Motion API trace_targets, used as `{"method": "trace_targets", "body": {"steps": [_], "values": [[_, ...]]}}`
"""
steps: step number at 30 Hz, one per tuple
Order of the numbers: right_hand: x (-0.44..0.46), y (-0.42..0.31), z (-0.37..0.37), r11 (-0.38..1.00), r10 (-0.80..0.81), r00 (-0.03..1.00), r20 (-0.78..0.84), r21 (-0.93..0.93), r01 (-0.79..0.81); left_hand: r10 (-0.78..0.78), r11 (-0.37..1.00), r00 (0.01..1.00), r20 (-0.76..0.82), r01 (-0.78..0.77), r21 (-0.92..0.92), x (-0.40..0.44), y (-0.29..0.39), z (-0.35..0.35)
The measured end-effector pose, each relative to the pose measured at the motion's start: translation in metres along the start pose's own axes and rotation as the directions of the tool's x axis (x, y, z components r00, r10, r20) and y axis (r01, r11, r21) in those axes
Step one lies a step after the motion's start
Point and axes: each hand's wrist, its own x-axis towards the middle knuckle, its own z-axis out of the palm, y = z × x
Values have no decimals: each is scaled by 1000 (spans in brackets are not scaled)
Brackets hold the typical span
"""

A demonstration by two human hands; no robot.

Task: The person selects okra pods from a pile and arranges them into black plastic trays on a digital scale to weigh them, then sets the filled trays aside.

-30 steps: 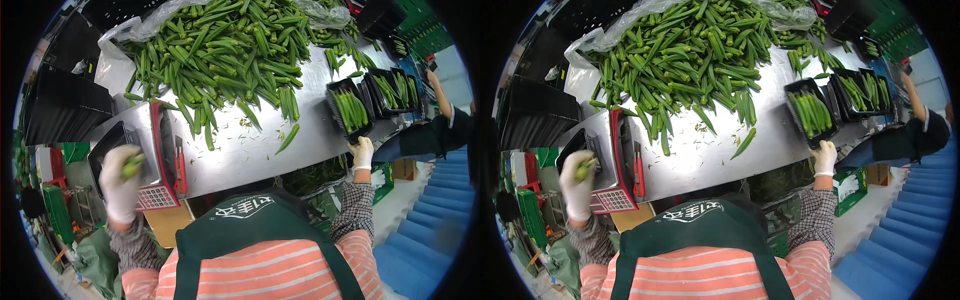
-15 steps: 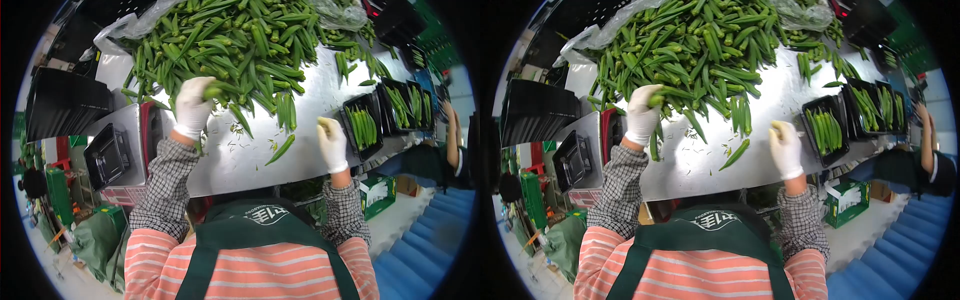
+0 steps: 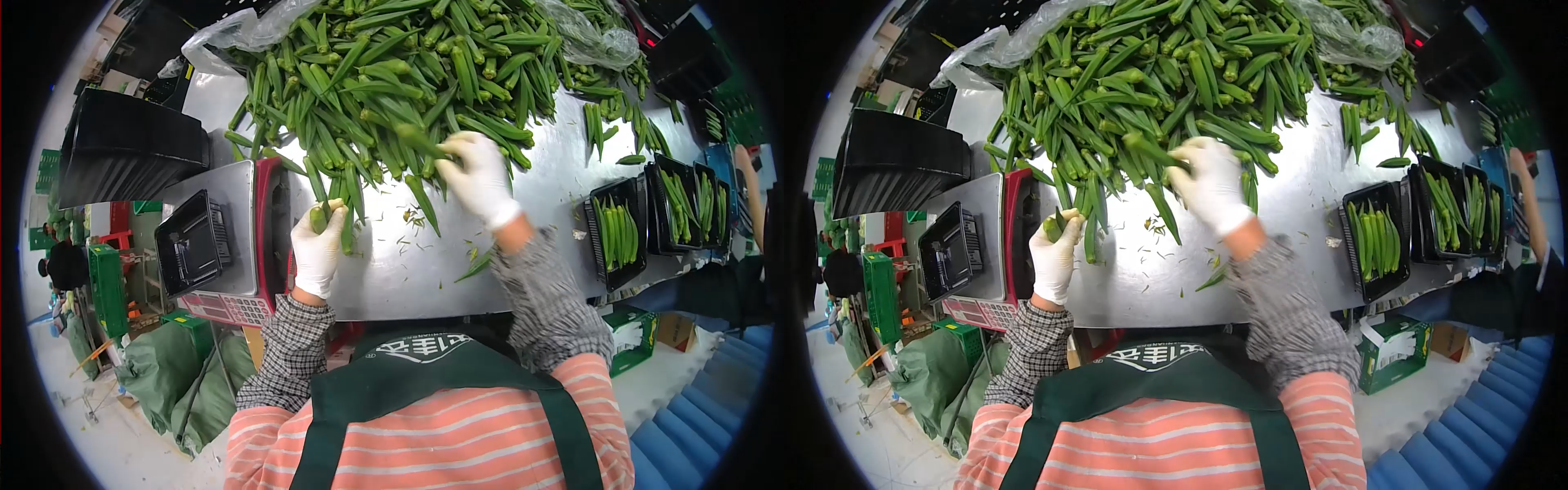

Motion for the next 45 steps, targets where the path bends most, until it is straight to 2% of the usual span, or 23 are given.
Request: {"method": "trace_targets", "body": {"steps": [3,7,8,11,14,16,17,20,21,22,24,26,28,29,31,32,34,36,38,39,40,44,45], "values": [[-52,-1,-90,778,449,877,172,408,-478,-12,997,999,45,8,70,8,-3,13],[-175,9,-201,734,579,727,368,154,-662,153,956,984,87,-170,240,33,-10,31],[-214,18,-217,644,705,606,369,25,-764,249,920,965,85,-263,290,42,-12,33],[-315,45,-249,360,845,387,369,143,-922,506,774,857,97,-501,386,78,-6,42],[-370,77,-254,123,924,185,334,198,-973,555,708,823,125,-545,449,121,5,59],[-388,100,-244,37,966,81,244,180,-983,436,722,876,207,-478,501,146,-8,67],[-391,102,-231,187,980,193,48,100,-977,467,672,858,213,-501,545,146,-4,69],[-384,113,-220,480,877,479,-41,48,-876,417,659,882,219,-459,595,139,7,59],[-321,67,-222,400,913,397,91,-10,-917,441,709,875,199,-476,520,138,0,47],[-285,40,-218,441,883,444,153,56,-896,462,664,860,218,-498,558,120,16,38],[-233,0,-202,503,802,538,260,192,-842,297,810,929,222,-368,457,74,38,31],[-180,-36,-166,912,411,903,123,-35,-410,302,826,867,395,-445,345,30,25,40],[-129,-70,-128,986,79,992,100,-156,-63,80,909,785,614,-310,279,-22,33,68],[-123,-74,-115,986,107,972,211,-146,-77,238,871,682,692,-465,158,-37,32,81],[-130,-69,-107,961,258,866,428,-207,-184,230,904,632,740,-420,77,-55,38,98],[-144,-61,-113,953,302,880,367,-150,-264,285,899,614,736,-438,18,-59,37,102],[-191,-38,-138,915,395,882,255,-22,-403,325,892,661,676,-452,13,-47,31,92],[-251,-13,-175,812,579,776,251,-86,-578,27,993,829,559,-87,81,-26,15,74],[-296,7,-198,530,826,525,206,38,-847,67,942,913,403,-191,276,-7,13,63],[-305,17,-204,585,810,564,158,-171,-793,42,960,910,412,-151,235,5,2,62],[-314,22,-216,639,694,709,126,-561,-526,46,970,913,406,-137,200,16,-6,65],[-218,16,-195,776,630,776,-7,53,-629,247,815,900,361,-394,425,46,10,105],[-192,22,-176,850,527,850,-4,10,-526,244,787,886,395,-419,452,54,11,118]]}}
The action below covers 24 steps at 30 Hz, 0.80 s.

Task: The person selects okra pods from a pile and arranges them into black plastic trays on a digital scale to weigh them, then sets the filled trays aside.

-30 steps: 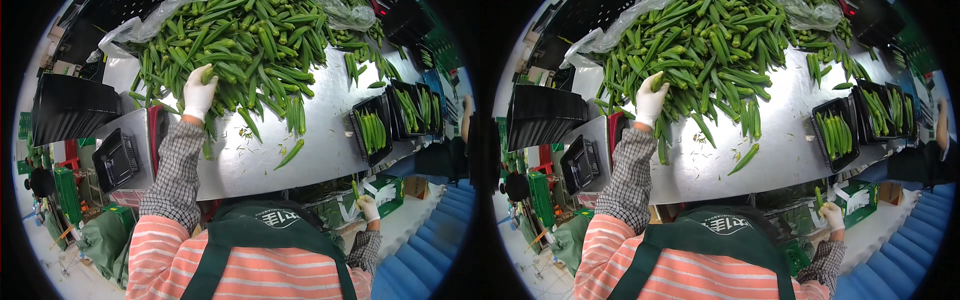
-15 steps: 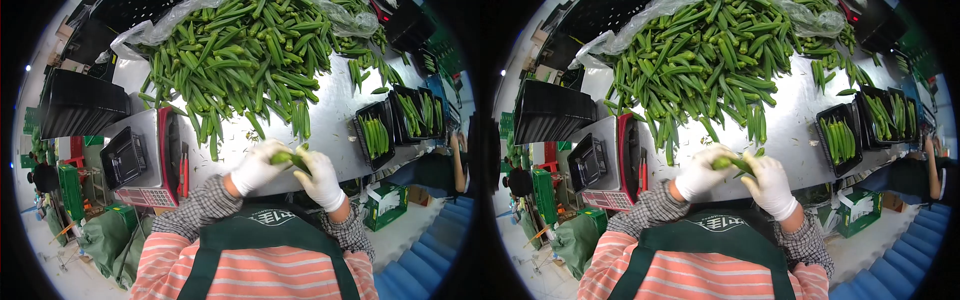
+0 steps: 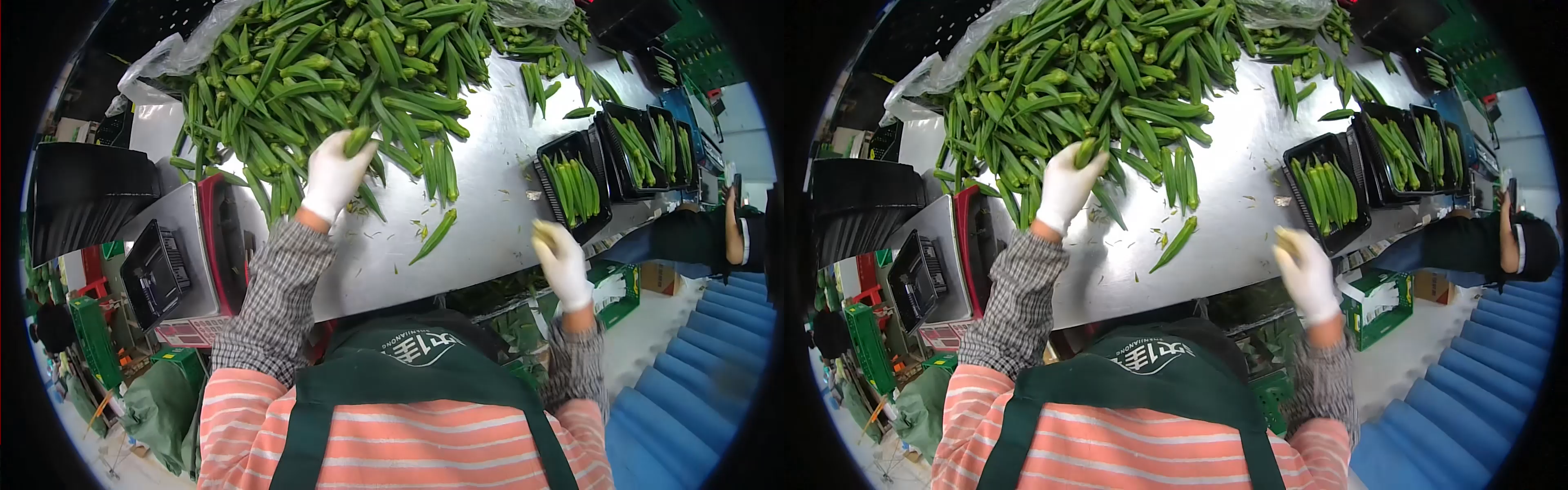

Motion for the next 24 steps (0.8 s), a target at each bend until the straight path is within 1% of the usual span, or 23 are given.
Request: {"method": "trace_targets", "body": {"steps": [1,2,3,4,5,6,9,10,11,13,14,15,16,17,18,19,20,21,24], "values": [[25,-8,19,990,-131,991,12,-40,132,22,997,1000,6,-22,76,11,4,10],[50,-17,41,958,-226,974,20,-179,226,31,987,999,36,-36,156,21,4,21],[72,-17,68,957,-211,977,19,-198,211,35,970,997,63,-49,237,29,4,31],[91,-36,89,982,-71,994,81,-172,84,-33,940,992,122,-11,341,36,6,38],[106,-42,109,955,-19,991,129,-290,56,-109,896,978,176,20,443,38,6,42],[117,-59,116,909,76,966,248,-416,36,-58,886,986,154,-20,463,35,0,47],[117,-37,124,933,-43,982,184,-345,105,24,932,994,103,-60,358,10,-12,33],[116,-30,118,937,4,971,241,-341,81,-56,939,988,147,2,344,-5,-11,21],[115,-27,108,951,92,962,259,-311,-7,-130,941,973,190,61,332,-21,-6,7],[110,-27,94,950,256,915,313,-255,-179,-28,952,991,134,-15,306,-51,-16,-4],[104,-26,96,955,102,980,171,-292,-48,-92,979,992,87,74,191,-62,-17,-9],[109,-30,99,974,-26,992,125,-219,53,-159,985,986,50,156,69,-71,-18,-13],[114,-37,106,976,-149,986,71,-149,158,-231,971,973,22,232,-57,-78,-19,-14],[121,-46,114,960,-268,963,9,-82,267,-260,958,965,28,261,-114,-83,-22,-13],[130,-57,126,936,-344,939,27,-73,345,-285,943,958,32,287,-170,-86,-25,-11],[142,-66,141,892,-437,899,36,-109,438,-309,924,950,36,309,-225,-88,-25,-10],[151,-79,153,864,-435,897,76,-244,440,-342,914,936,83,352,-201,-87,-16,-13],[159,-88,161,818,-427,897,113,-375,436,-325,920,942,85,336,-202,-87,-20,-10],[178,-87,180,764,-317,940,122,-555,330,-320,921,946,52,324,-217,-85,-17,-11]]}}
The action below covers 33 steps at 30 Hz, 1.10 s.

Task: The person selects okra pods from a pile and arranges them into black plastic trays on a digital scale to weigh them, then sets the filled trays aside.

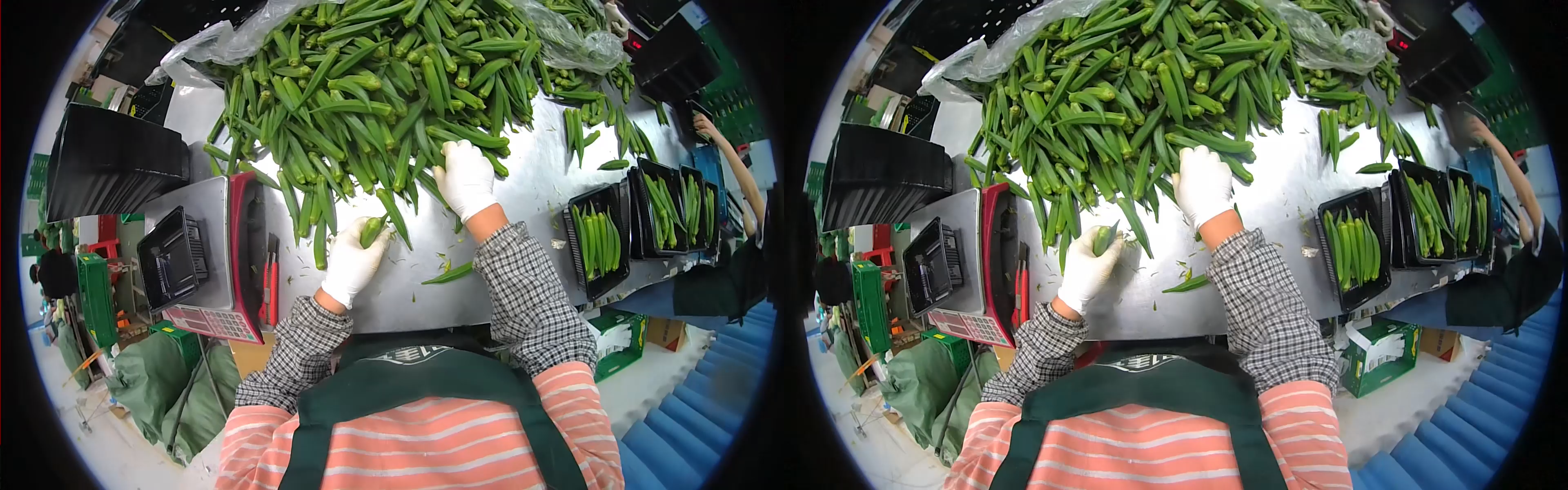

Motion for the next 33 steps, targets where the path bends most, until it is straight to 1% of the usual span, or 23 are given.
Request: {"method": "trace_targets", "body": {"steps": [3,4,5,6,7,9,10,11,13,15,16,17,19,21,22,23,24,25,27,28,29,31,33], "values": [[-6,17,-3,999,-24,1000,-3,48,24,6,999,1000,-26,-7,-42,0,-6,-2],[-12,24,-7,960,46,999,-24,277,-38,10,999,999,-35,-11,-43,2,-11,-3],[-19,30,-13,867,121,992,-32,491,-89,18,999,999,-44,-20,-43,6,-13,-4],[-28,37,-19,722,195,980,-26,680,-126,-11,999,999,-30,9,-44,12,-11,-6],[-41,45,-27,536,265,964,-1,832,-146,33,999,998,-59,-34,-8,17,-5,-5],[-80,58,-91,501,231,954,191,817,-285,120,991,987,-108,-113,70,31,11,-4],[-108,73,-109,663,201,964,172,701,-263,185,976,976,-113,-169,134,41,13,-2],[-138,88,-123,734,183,966,183,629,-258,216,969,968,-128,-197,151,48,25,1],[-199,123,-134,719,290,878,381,518,-463,397,892,908,-133,-348,287,69,35,10],[-240,146,-140,771,386,733,561,241,-590,569,766,819,-72,-496,410,94,36,27],[-248,150,-144,907,324,804,498,79,-415,515,737,857,-16,-433,519,106,37,37],[-242,146,-143,882,303,853,425,214,-420,402,673,914,60,-339,657,111,49,46],[-211,129,-129,796,281,923,265,473,-378,257,594,959,118,-253,764,118,64,63],[-155,110,-110,929,50,999,18,366,-53,216,491,965,151,-241,837,123,58,73],[-125,105,-94,939,-38,998,-54,341,54,208,450,969,134,-217,867,125,48,77],[-94,94,-84,935,-74,995,-63,343,92,201,404,973,114,-188,895,128,43,77],[-62,84,-68,935,-143,981,-130,307,177,184,380,971,150,-211,901,123,44,73],[-35,75,-52,929,-208,959,-194,268,256,231,389,960,156,-238,890,114,41,70],[3,58,-29,959,-246,956,-158,101,264,310,418,934,178,-302,857,89,32,66],[12,54,-20,987,-150,986,73,61,146,279,437,937,211,-319,841,71,29,63],[11,54,-8,983,-185,982,48,15,185,247,456,937,247,-338,823,55,29,58],[-4,46,-20,974,-221,962,158,-18,227,293,557,936,198,-335,760,30,24,43],[-15,51,-23,973,-231,960,160,47,227,292,652,941,174,-329,683,21,14,29]]}}
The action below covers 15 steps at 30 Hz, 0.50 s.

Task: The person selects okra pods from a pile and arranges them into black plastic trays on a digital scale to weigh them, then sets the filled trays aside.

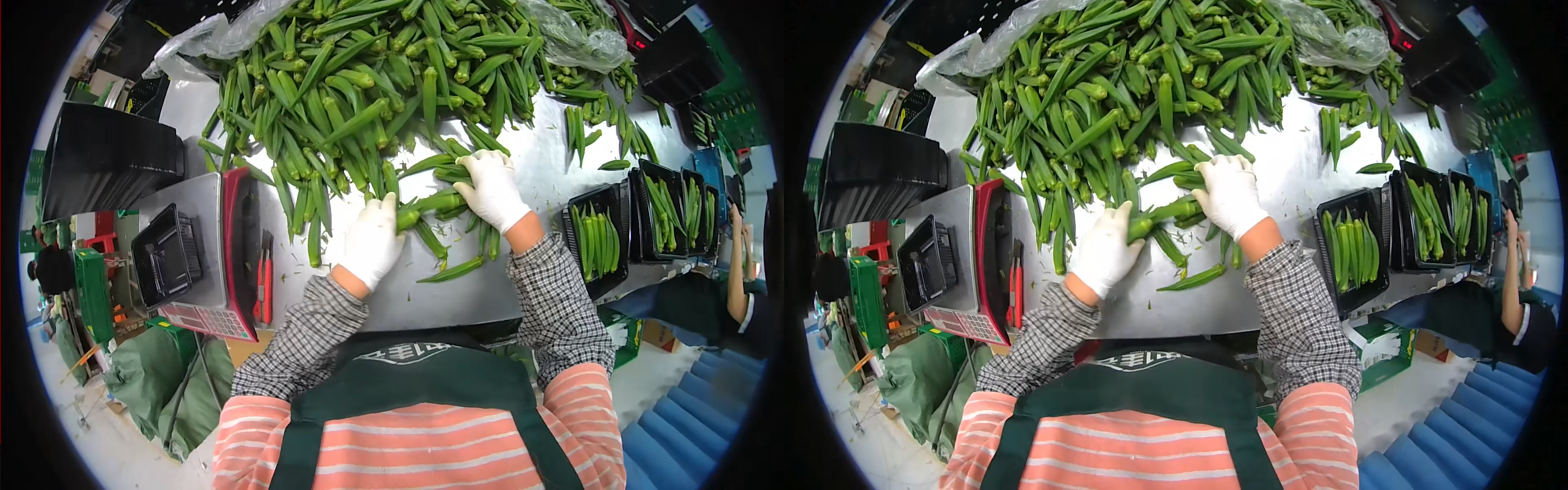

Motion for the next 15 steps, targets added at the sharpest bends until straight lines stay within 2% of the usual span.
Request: {"method": "trace_targets", "body": {"steps": [1,2,3,4,6,8,9,10,12,14,15], "values": [[-5,2,-1,999,-7,1000,0,31,6,-11,998,1000,16,12,-54,-4,-9,-3],[-4,3,-6,995,-6,997,-82,101,14,-17,994,999,29,20,-103,-5,-18,-6],[-3,5,-13,972,30,991,-127,236,1,-56,982,994,99,73,-176,-5,-19,-21],[-3,7,-21,930,72,984,-164,368,-7,-112,965,988,103,133,-228,-8,-26,-24],[-8,10,-32,877,129,970,-205,481,-15,-166,929,980,105,192,-317,-15,-38,-37],[-22,8,-45,731,243,965,-94,672,-119,-332,737,937,109,330,-590,-19,-49,-45],[-30,8,-53,693,252,966,-57,708,-139,-394,648,912,114,363,-670,-19,-49,-49],[-42,8,-56,691,317,949,3,685,-232,-453,550,883,124,386,-741,-19,-50,-53],[-66,8,-62,673,438,893,107,619,-404,-417,672,905,86,371,-641,-15,-53,-49],[-92,14,-43,624,500,859,108,643,-444,-361,781,933,10,308,-543,-13,-52,-37],[-100,15,-31,607,507,857,91,668,-431,-382,803,923,47,357,-477,-11,-47,-38]]}}
